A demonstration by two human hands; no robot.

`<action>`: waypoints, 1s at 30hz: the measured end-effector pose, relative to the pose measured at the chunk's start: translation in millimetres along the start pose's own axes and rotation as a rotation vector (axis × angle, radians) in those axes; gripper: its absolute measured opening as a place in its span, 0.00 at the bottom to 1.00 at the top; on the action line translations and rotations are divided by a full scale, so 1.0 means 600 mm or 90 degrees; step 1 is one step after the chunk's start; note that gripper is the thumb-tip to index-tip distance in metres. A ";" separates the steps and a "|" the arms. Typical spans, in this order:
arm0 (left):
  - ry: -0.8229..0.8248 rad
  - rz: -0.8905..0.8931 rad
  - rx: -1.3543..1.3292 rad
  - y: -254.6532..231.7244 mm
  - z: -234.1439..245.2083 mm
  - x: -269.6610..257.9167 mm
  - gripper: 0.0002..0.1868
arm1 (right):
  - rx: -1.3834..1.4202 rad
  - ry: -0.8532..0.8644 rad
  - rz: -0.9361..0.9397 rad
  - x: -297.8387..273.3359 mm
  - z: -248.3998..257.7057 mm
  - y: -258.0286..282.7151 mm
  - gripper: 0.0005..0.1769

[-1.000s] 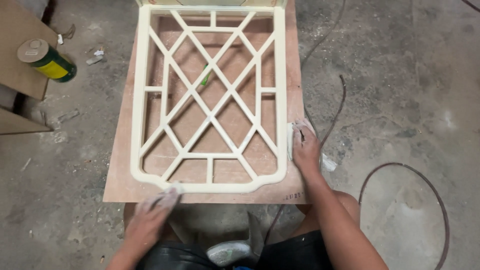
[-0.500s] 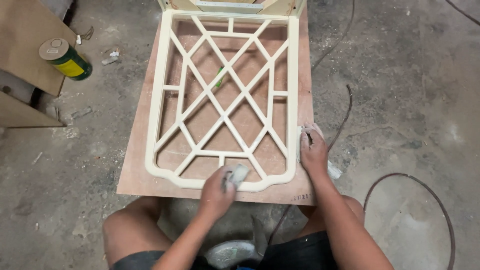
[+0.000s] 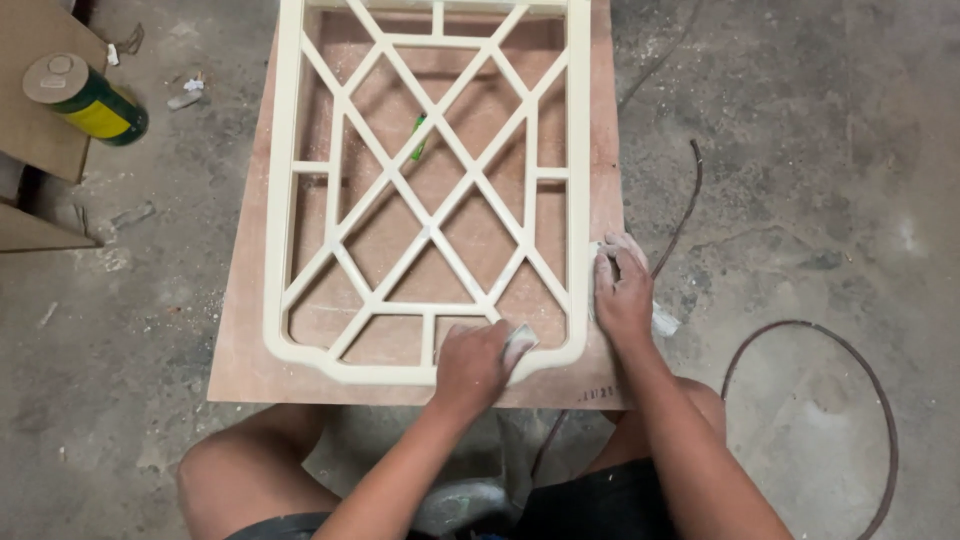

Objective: The person sands a white wooden frame with a geometric lattice pattern using a sanding block. They work on the edges and inner sections of the frame, which rests on a larger board on the floor.

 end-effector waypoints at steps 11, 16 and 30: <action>0.039 -0.033 0.027 0.002 0.011 0.005 0.15 | -0.015 -0.008 0.043 0.007 -0.005 -0.006 0.14; 0.090 -0.013 0.024 0.007 0.012 0.010 0.15 | -0.033 -0.009 0.039 0.000 -0.006 -0.009 0.15; 0.114 -0.105 0.037 0.007 0.019 -0.004 0.12 | -0.027 -0.006 0.024 0.002 -0.005 0.003 0.11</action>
Point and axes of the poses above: each hand's wrist, its own x-axis towards the middle knuckle, its own z-axis out of the back of the hand, y = z × x, the point moved 1 cm from there along x, towards the middle knuckle, and after that the axes turned 5 degrees about z, right-handed, at the moved point
